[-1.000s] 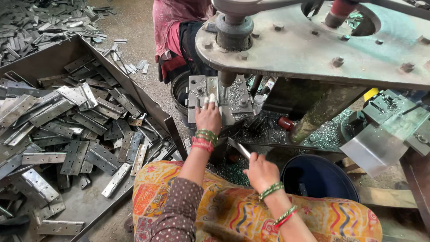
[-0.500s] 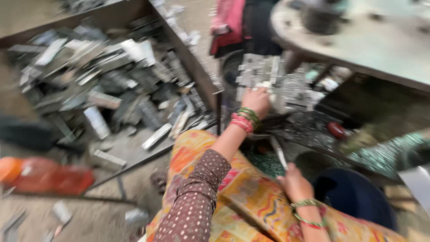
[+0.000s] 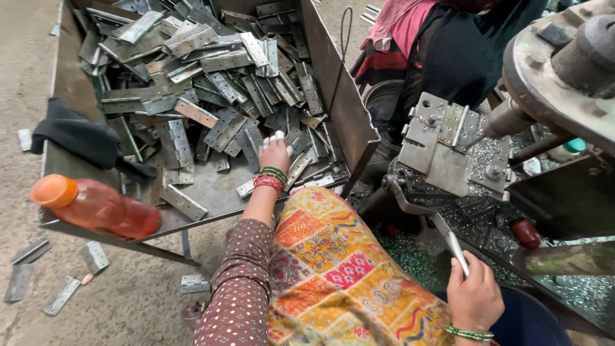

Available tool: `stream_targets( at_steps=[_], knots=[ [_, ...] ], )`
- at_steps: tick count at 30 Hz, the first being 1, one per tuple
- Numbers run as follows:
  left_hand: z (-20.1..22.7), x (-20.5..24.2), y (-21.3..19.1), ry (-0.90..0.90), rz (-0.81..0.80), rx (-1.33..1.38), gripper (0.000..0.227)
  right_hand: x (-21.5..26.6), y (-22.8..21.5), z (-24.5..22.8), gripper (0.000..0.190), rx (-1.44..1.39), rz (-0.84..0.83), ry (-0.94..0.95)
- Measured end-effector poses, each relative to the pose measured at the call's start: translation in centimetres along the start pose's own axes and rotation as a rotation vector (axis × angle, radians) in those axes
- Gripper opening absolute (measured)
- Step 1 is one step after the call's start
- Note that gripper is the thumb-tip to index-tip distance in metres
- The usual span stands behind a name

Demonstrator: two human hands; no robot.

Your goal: The person repeatedly picks up metal hinge pieces from a bin, places them into a jig on a punching machine, and activates the machine with a lever to punch holes. The processed pieces are then discarded into a pile.

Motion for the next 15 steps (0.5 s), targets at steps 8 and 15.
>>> stream_targets(
  at_steps=[8, 15],
  knots=[
    [-0.1, 0.8, 4.3, -0.159, -0.21, 0.243, 0.022, -0.2, -0.6, -0.5, 0.024, -0.03, -0.021, 0.049],
    [4.2, 0.3, -7.9, 0.0, -0.151, 0.344, 0.018, -0.6, -1.9, -1.6, 0.022, -0.122, 0.021, -0.002]
  ],
)
Point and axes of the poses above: each hand's wrist, its own x-axis away from the middle knuckle, its own y-axis out of the palm, z = x × y, the point moved 7 cm from there along -x, towards the middle knuckle, and after that the axes turned 15 degrees about -z, right-handed, at the moved point
